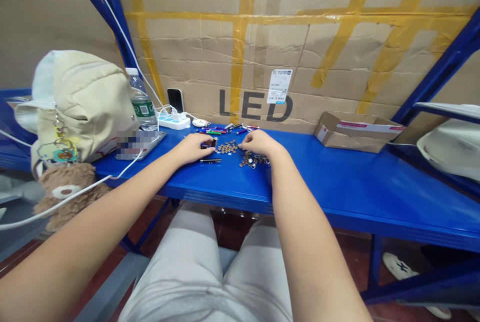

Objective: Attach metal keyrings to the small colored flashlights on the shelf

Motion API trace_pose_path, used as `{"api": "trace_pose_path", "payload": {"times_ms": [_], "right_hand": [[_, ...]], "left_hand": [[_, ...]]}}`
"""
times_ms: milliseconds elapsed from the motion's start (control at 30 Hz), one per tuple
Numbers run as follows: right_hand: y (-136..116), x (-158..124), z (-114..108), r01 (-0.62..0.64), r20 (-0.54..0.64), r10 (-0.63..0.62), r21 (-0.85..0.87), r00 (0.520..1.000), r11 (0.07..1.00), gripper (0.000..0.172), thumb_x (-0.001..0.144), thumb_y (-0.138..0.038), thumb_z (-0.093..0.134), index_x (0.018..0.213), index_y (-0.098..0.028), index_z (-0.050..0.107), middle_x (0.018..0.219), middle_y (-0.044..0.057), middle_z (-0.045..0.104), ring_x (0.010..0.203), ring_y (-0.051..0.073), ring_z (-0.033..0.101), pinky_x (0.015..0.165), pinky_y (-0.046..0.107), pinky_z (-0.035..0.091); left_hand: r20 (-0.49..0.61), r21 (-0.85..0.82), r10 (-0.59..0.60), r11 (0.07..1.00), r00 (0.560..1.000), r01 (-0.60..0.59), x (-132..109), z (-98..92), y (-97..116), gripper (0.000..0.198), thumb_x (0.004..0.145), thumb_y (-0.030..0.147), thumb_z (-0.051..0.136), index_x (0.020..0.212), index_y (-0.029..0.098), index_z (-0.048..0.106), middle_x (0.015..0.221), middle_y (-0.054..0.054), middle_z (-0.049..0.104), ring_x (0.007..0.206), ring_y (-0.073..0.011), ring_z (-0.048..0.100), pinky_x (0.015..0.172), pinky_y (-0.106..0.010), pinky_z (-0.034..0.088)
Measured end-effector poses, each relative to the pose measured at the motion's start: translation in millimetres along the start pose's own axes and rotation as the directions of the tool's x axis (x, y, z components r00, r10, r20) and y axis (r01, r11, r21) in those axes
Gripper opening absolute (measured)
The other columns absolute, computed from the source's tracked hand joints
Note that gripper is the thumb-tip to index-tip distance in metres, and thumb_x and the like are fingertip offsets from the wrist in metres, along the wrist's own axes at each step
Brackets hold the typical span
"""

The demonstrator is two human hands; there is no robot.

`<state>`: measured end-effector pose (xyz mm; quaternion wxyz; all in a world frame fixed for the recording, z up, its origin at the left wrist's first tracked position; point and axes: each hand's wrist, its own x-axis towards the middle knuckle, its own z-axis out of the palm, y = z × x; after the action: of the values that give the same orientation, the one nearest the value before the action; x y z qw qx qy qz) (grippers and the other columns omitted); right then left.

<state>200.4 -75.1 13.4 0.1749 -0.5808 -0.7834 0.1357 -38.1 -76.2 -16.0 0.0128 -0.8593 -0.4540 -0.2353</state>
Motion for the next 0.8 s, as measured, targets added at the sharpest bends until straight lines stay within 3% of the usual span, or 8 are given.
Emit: {"api": "trace_pose_path", "payload": {"times_ms": [67, 200, 500, 800], "right_hand": [[2.3, 5.2, 5.7, -0.009, -0.047, 0.007, -0.039, 0.999, 0.999, 0.016, 0.076, -0.032, 0.060, 0.077, -0.017, 0.068, 0.083, 0.005, 0.071, 0.074, 0.016, 0.061, 0.064, 0.024, 0.043], [17.5, 19.1, 15.7, -0.149, -0.166, 0.122, -0.164, 0.979, 0.975, 0.016, 0.076, -0.030, 0.058, 0.077, -0.018, 0.069, 0.083, 0.008, 0.071, 0.074, 0.019, 0.062, 0.065, 0.026, 0.042], [23.3, 27.3, 22.5, -0.177, -0.120, 0.157, -0.188, 0.980, 0.966, 0.014, 0.072, -0.030, 0.064, 0.073, -0.018, 0.070, 0.078, 0.008, 0.069, 0.071, 0.018, 0.061, 0.068, 0.026, 0.043], [23.4, 24.9, 18.6, -0.212, -0.111, 0.192, -0.210, 0.975, 0.955, 0.011, 0.072, -0.022, 0.057, 0.068, -0.018, 0.066, 0.073, 0.005, 0.068, 0.061, 0.015, 0.056, 0.054, 0.025, 0.036]], "left_hand": [[-0.006, 0.002, 0.005, 1.000, 1.000, -0.005, 0.1, 0.3, -0.2, 0.021, 0.078, 0.034, 0.055, 0.087, 0.020, 0.067, 0.095, -0.005, 0.071, 0.089, -0.0232, 0.064, 0.076, -0.031, 0.047], [-0.002, 0.000, 0.004, 1.000, 1.000, -0.004, 0.4, 1.7, -1.7, 0.022, 0.078, 0.035, 0.055, 0.088, 0.020, 0.067, 0.095, -0.005, 0.071, 0.089, -0.0236, 0.064, 0.077, -0.031, 0.047], [0.008, -0.024, 0.005, 1.000, 1.000, -0.005, 0.9, 3.5, -3.3, 0.022, 0.078, 0.035, 0.056, 0.089, 0.020, 0.067, 0.094, -0.005, 0.071, 0.088, -0.0227, 0.064, 0.077, -0.031, 0.047], [0.009, -0.020, 0.018, 1.000, 1.000, -0.017, 0.8, 4.3, -3.9, 0.021, 0.078, 0.035, 0.056, 0.086, 0.019, 0.067, 0.092, -0.004, 0.071, 0.086, -0.0225, 0.064, 0.074, -0.030, 0.045]]}}
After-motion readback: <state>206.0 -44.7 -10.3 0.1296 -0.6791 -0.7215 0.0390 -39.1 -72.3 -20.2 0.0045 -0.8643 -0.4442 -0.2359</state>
